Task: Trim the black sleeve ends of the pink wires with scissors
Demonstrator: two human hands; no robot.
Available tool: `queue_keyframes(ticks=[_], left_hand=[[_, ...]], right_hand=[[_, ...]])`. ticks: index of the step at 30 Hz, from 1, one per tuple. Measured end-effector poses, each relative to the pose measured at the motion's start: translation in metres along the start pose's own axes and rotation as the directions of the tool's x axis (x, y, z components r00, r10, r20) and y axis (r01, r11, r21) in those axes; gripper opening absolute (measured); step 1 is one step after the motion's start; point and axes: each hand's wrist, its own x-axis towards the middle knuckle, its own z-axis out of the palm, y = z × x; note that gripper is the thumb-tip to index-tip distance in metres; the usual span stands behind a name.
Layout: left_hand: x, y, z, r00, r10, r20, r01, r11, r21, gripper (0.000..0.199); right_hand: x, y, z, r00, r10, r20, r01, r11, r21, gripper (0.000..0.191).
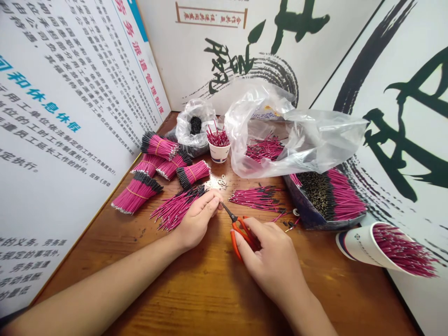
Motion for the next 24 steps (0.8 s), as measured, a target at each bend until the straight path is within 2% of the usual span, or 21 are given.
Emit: queue_keyframes(ticks=[11, 24], left_hand=[[0.0006, -0.0032, 0.0001, 1.0, 0.018, -0.017, -0.018, 1.0, 0.011, 0.027], [0.0013, -0.0069, 0.0, 1.0, 0.018, -0.009, -0.018, 1.0, 0.01, 0.03]], right_hand=[[-0.0001, 0.0009, 0.0007, 1.0, 0.003, -0.026, -0.003, 1.0, 0.005, 0.022], [0.0008, -0.0011, 0.0009, 1.0, -0.009, 0.002, 0.009, 1.0, 0.017, 0.023]])
